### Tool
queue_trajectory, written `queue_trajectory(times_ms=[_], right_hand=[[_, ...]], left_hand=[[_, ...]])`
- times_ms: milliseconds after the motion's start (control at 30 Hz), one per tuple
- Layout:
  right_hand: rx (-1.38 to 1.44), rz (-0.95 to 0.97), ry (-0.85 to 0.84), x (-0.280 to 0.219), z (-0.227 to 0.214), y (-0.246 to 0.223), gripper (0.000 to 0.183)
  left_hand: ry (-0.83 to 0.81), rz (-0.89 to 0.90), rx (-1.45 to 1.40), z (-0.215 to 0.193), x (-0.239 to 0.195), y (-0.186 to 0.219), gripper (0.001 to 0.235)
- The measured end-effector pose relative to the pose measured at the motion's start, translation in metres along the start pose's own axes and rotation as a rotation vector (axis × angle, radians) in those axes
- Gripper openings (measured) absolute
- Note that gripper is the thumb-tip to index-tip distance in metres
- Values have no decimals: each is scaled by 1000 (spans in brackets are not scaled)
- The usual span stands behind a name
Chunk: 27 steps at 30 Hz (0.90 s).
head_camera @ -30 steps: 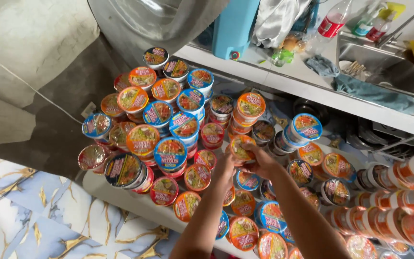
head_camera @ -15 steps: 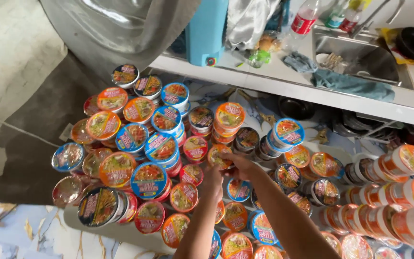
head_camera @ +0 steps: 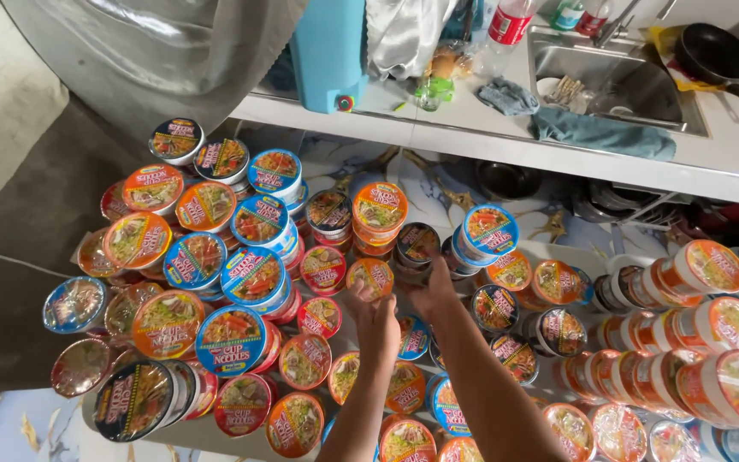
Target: Organizes and stacks various brands and flavors of instant noodle cups on a table and inside cardboard boxes.
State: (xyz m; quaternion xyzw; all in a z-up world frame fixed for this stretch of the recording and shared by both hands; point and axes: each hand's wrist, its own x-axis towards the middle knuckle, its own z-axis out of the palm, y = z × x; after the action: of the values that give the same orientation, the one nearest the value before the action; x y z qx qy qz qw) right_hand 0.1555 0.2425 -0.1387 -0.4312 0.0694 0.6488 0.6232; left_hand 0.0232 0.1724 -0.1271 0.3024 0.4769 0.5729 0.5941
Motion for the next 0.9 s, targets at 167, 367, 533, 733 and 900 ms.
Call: queue_trajectory(times_ms=[167, 367, 533, 733, 900], right_hand=[[102, 102, -14, 39, 0, 9, 58], [66, 71, 8, 55, -6, 15, 57], [122, -26, -33, 72, -25, 20, 49], [235, -41, 53, 84, -51, 20, 39], [18, 3, 62, 22, -31, 16, 29]], left_hand=[[4, -40, -18, -2, -12, 18, 65], [-23, -48, -14, -9, -19, 39, 62], [-65, -29, 26, -11, -28, 50, 58], [-182, -9, 96, -7, -27, 48, 51], [-284, 136, 377, 0, -21, 49, 51]])
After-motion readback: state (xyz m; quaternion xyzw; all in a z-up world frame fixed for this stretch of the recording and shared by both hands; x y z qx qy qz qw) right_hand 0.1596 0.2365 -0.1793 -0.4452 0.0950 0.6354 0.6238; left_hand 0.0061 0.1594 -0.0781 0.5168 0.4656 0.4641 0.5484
